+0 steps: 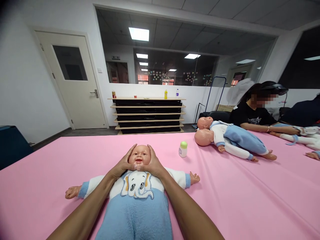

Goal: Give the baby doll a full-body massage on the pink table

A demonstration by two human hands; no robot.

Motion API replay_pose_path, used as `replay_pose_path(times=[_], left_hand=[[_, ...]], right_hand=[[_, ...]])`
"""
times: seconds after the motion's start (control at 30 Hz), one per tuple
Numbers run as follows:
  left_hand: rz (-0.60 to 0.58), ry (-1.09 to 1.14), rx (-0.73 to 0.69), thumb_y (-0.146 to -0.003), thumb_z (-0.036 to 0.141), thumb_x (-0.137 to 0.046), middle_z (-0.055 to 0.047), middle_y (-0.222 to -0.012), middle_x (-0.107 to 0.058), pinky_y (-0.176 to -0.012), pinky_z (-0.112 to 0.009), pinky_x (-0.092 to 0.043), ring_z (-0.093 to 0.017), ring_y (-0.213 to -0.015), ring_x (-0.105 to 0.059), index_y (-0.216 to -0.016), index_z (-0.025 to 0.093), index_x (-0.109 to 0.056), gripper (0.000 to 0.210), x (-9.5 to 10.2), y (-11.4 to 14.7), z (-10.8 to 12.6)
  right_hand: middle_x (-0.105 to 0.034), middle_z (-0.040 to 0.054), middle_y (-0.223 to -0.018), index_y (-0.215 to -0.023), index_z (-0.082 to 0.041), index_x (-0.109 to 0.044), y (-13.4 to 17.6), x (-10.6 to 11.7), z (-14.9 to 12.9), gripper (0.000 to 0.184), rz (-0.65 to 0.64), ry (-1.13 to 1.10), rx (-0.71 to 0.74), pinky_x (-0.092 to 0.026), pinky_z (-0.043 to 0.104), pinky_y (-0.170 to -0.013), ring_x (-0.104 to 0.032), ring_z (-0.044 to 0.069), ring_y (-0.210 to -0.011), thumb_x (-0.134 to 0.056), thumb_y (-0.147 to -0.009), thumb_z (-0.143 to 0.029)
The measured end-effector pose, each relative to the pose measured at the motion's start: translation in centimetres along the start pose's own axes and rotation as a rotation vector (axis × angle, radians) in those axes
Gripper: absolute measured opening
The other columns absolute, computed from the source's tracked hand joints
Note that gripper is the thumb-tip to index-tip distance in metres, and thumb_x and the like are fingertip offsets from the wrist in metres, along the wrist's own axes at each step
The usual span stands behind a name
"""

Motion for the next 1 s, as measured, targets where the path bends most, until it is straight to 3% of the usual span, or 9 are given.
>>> replay_pose_path(times=[0.2,0.37,0.5,0.73,1.0], left_hand=[[0.003,0.092,0.010,-0.055,0.013,-0.083,-0.011,-0.150,-0.037,-0.109,-0.046,-0.039,-0.035,-0.132,-0.044,-0.147,0.029,-0.032,0.107,0.1,-0.1,-0.5],[-0.003,0.161,0.030,-0.055,0.013,-0.081,-0.012,-0.152,-0.035,-0.108,-0.048,-0.039,-0.037,-0.131,-0.045,-0.147,0.029,-0.032,0.105,-0.1,0.0,-0.5],[-0.004,0.194,0.055,-0.055,0.018,-0.081,-0.013,-0.150,-0.037,-0.107,-0.049,-0.039,-0.037,-0.128,-0.048,-0.147,0.030,-0.030,0.107,-0.4,0.1,-0.4],[0.027,-0.083,-0.041,-0.057,0.027,-0.086,-0.012,-0.151,-0.036,-0.112,-0.045,-0.033,-0.036,-0.135,-0.039,-0.149,0.026,-0.027,0.110,-0.3,0.1,0.1],[-0.011,-0.037,-0.018,-0.057,0.025,-0.087,-0.013,-0.153,-0.033,-0.109,-0.046,-0.038,-0.035,-0.133,-0.042,-0.151,0.028,-0.022,0.114,-0.6,0.3,0.1]], right_hand=[[-0.041,0.0068,-0.145,-0.146,-0.027,-0.031,0.1,0.3,-1.2,0.113,0.013,-0.056,-0.042,-0.031,0.042,-0.113,-0.041,0.027,-0.133,-0.091,-0.051,-0.028],[-0.042,0.0064,-0.144,-0.144,-0.026,-0.035,0.1,0.1,-1.3,0.104,-0.049,-0.321,-0.085,-0.036,0.041,-0.110,-0.042,0.028,-0.133,-0.086,-0.054,-0.018],[-0.043,0.0075,-0.144,-0.146,-0.028,-0.032,0.3,-0.4,-1.3,0.101,-0.126,-0.499,-0.140,-0.037,0.045,-0.109,-0.045,0.030,-0.131,-0.082,-0.058,-0.021],[-0.037,0.0066,-0.148,-0.147,-0.028,-0.028,0.6,0.0,-1.6,0.115,-0.001,-0.117,-0.058,-0.032,0.041,-0.113,-0.040,0.028,-0.134,-0.091,-0.051,-0.026],[-0.042,0.0077,-0.145,-0.149,-0.028,-0.025,0.1,-0.1,-0.6,0.117,-0.014,-0.209,-0.093,-0.035,0.045,-0.111,-0.044,0.029,-0.132,-0.090,-0.051,-0.026]])
Point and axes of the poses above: each hand's wrist, its own y-axis away from the middle knuckle, its own x-axis out of the back of the hand, z = x × y, the point moved 5 cm from there along -y, towards the middle knuckle
